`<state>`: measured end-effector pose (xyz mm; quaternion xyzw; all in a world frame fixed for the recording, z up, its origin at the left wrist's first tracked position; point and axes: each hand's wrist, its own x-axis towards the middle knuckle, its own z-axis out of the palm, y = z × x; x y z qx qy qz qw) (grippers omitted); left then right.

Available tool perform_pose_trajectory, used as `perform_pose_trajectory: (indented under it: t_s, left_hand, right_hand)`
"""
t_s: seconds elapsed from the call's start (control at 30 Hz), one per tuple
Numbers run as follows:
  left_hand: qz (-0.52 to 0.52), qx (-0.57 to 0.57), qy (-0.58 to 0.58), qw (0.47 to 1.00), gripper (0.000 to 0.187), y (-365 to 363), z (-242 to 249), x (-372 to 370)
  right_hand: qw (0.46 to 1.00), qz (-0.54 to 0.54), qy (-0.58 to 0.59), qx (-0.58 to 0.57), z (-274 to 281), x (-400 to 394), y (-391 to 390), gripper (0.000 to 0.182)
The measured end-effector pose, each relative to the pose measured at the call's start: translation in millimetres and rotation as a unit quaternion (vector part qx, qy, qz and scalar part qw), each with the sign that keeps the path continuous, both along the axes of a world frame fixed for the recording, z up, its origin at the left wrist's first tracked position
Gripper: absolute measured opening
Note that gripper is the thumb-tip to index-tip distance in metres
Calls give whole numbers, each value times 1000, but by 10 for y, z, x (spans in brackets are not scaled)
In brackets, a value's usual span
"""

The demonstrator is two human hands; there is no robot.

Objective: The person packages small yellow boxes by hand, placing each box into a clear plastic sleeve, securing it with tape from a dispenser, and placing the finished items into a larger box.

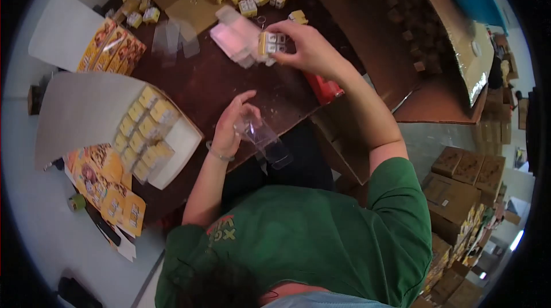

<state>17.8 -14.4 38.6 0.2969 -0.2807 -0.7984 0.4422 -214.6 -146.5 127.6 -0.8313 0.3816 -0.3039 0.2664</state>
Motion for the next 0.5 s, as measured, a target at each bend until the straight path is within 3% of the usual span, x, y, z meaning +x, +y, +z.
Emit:
perform_pose_trajectory:
  t_s: [0.03, 0.1, 0.17, 0.27, 0.3, 0.37, 0.5]
  left_hand:
    - [-10, -38, 7, 999, 48, 4, -18, -57]
    - [-5, 39, 64, 997, 51, 65, -49, -102]
    - [-7, 31, 78, 996, 54, 221, -17, -104]
    - [-28, 16, 58, 998, 55, 468, 27, -45]
    - [-65, 8, 82, 994, 54, 499, -30, -8]
    - [-141, -7, 130, 981, 53, 505, -108, 102]
    - [-209, -4, -128, 970, 48, 599, 48, 246]
  right_hand:
    - [1000, 9, 14, -1, 23, 120, 346, 45]
    - [996, 35, 19, -76, -110, 307, 836, 49]
    - [998, 0, -42, -35, -194, 388, 1182, 49]
    - [977, 64, -134, 153, -131, 237, 1321, 50]
    - [989, 72, -94, 89, -119, 225, 1336, 51]
    - [985, 127, -71, 96, -110, 246, 1356, 52]
    - [966, 210, 12, 150, -59, 263, 1469, 54]
